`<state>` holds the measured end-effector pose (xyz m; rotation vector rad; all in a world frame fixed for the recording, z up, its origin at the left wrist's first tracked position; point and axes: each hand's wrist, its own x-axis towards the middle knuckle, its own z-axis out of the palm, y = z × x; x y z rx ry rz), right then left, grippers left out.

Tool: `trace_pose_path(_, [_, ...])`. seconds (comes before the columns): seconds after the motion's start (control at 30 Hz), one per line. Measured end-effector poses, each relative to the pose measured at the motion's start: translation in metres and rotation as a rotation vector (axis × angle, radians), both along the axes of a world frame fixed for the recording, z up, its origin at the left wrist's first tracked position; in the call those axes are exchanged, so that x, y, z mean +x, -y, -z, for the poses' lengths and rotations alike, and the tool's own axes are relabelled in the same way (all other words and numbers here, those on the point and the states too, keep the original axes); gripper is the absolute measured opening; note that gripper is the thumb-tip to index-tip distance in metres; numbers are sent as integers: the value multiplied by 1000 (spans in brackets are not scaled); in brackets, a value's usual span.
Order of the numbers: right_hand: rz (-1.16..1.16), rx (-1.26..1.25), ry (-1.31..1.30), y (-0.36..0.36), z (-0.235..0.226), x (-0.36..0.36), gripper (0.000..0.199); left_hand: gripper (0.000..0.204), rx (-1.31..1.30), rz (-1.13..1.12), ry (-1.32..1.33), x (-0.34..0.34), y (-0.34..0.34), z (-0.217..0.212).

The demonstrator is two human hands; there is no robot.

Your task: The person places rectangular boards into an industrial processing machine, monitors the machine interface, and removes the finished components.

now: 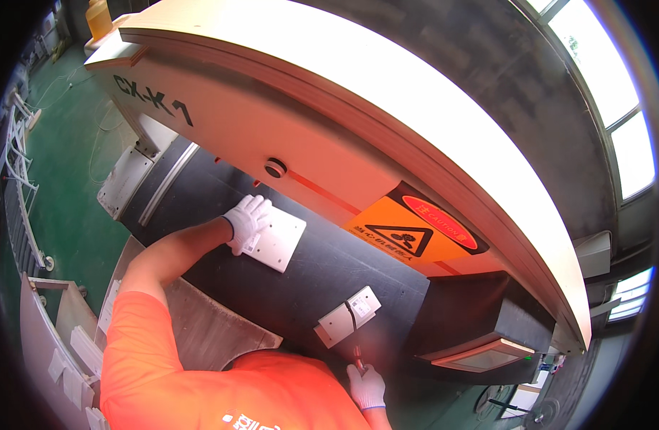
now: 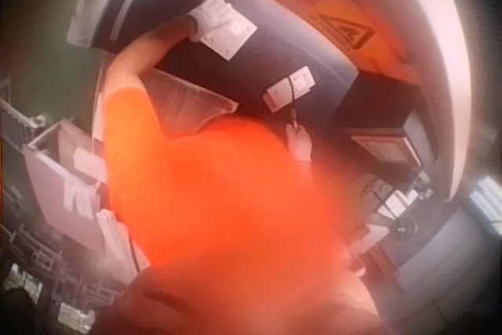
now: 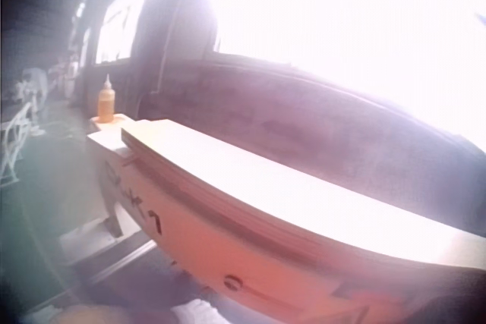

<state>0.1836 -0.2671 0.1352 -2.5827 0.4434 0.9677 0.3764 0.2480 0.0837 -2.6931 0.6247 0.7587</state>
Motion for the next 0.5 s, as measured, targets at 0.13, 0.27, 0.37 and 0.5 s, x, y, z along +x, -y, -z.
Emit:
trace_pose_path(0.13, [-388,-10,149,-43,0,38,52,77,-272,377,288,-42,-27,71])
trace_pose_path(0.27, [-466,-40,119,-97,24,76,56,55,-214,430,432,-48,-39,63])
trace_pose_path(0.37, [-526,-30,97,-137,23,95,56,46,-236,-16,605,-70,-33,72])
trace_pose_path(0.5, [-550,-24,12,-151,26,88,53,55,-494,-609,408,-162,47,43])
